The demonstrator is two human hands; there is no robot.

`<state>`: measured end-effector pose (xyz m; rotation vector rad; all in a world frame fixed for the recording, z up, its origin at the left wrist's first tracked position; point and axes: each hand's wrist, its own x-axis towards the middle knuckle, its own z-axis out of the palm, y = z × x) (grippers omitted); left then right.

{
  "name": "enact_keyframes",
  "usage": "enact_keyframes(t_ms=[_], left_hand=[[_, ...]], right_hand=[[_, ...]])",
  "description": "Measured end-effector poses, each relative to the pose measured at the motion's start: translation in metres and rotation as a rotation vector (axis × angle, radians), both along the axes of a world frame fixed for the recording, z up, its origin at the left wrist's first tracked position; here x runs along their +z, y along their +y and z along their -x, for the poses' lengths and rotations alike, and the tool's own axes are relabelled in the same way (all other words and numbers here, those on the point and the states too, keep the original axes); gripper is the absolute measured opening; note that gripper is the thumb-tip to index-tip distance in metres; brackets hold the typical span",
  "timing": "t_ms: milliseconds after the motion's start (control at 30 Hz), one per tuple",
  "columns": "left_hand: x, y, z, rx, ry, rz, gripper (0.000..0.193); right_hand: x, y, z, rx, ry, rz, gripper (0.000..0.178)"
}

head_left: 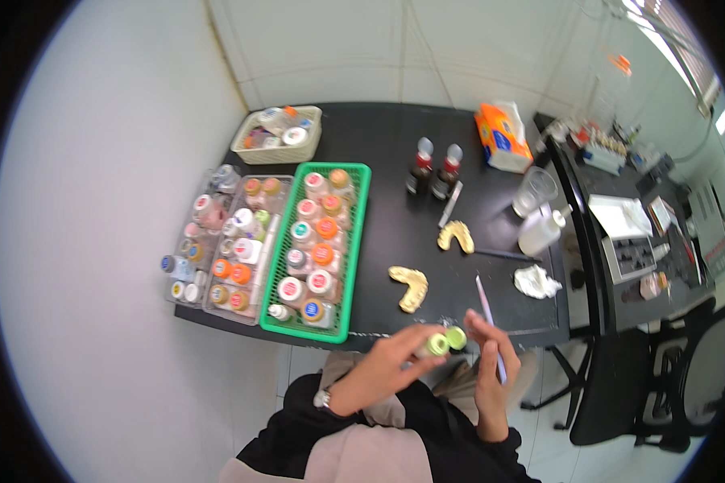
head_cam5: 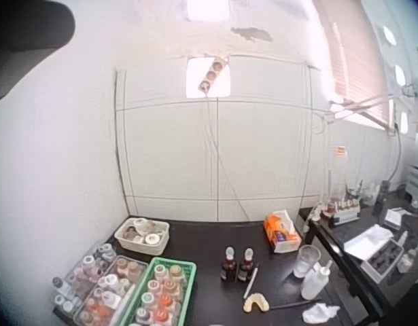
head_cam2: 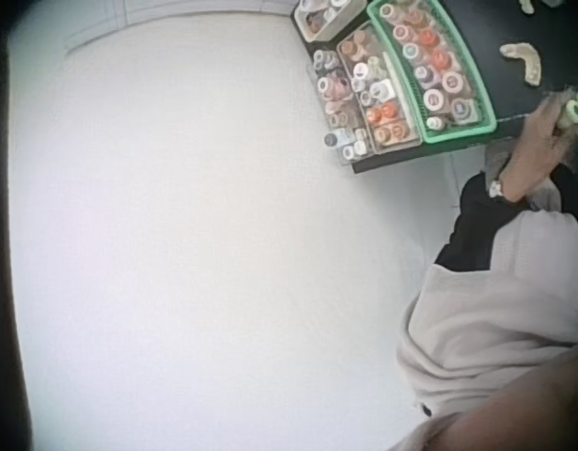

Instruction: The person applies a substance to a yellow dental model using a fine brush, wipes the model with a cloth, and then selects and opens containers of colored powders from a tray.

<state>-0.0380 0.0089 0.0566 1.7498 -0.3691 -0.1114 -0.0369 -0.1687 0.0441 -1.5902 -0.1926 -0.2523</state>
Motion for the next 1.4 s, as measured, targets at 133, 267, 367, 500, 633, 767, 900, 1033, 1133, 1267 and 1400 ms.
enact_keyframes(t_ms=[133, 267, 367, 500, 633, 767, 900, 1033, 1133, 1267, 1400], left_hand=[[-0.007, -0.004, 0.009, -0.039, -0.131, -0.063, 0.042], [-0.009, -0.004, 0.018, 0.068, -0.091, -0.035, 0.054], [0.000, -0.004, 0.023, 0.066, 0.238, 0.126, 0.062], [-0.002, -0.008, 0.030, 0.121, 0.124, 0.215, 0.064], [0.025, 0.009, 0.030, 0.237, 0.108, 0.255, 0.059], [0.060, 0.056, 0.003, 0.487, -0.094, 0.176, 0.037], [0.080, 0.117, -0.041, 0.843, -0.355, -0.335, 0.029], [0.041, 0.171, -0.088, 0.969, -0.571, -0.709, 0.029], [0.030, 0.174, -0.100, 0.994, -0.504, -0.802, 0.023], [0.021, 0.177, -0.104, 0.993, -0.400, -1.000, 0.025], [0.018, 0.175, -0.111, 0.994, -0.370, -1.125, 0.028]], right_hand=[[0.028, 0.015, 0.012, 0.059, -0.008, 0.214, 0.022], [0.019, 0.041, 0.021, 0.019, -0.271, 0.514, 0.020], [0.007, 0.043, 0.018, 0.043, -0.311, 0.487, 0.017], [0.002, 0.038, 0.016, 0.129, -0.441, 0.505, 0.017], [0.005, 0.048, 0.004, 0.166, -0.442, 0.316, 0.035], [0.010, 0.035, -0.007, 0.001, -0.482, 0.081, 0.038], [0.004, 0.017, -0.013, -0.194, -0.453, 0.039, 0.039], [-0.005, 0.002, -0.001, -0.275, -0.394, 0.047, 0.037], [-0.011, -0.016, 0.004, -0.386, -0.340, 0.029, 0.042], [-0.012, -0.033, -0.008, -0.379, -0.360, -0.237, 0.048], [-0.005, -0.052, -0.024, -0.400, -0.009, -0.188, 0.031]])
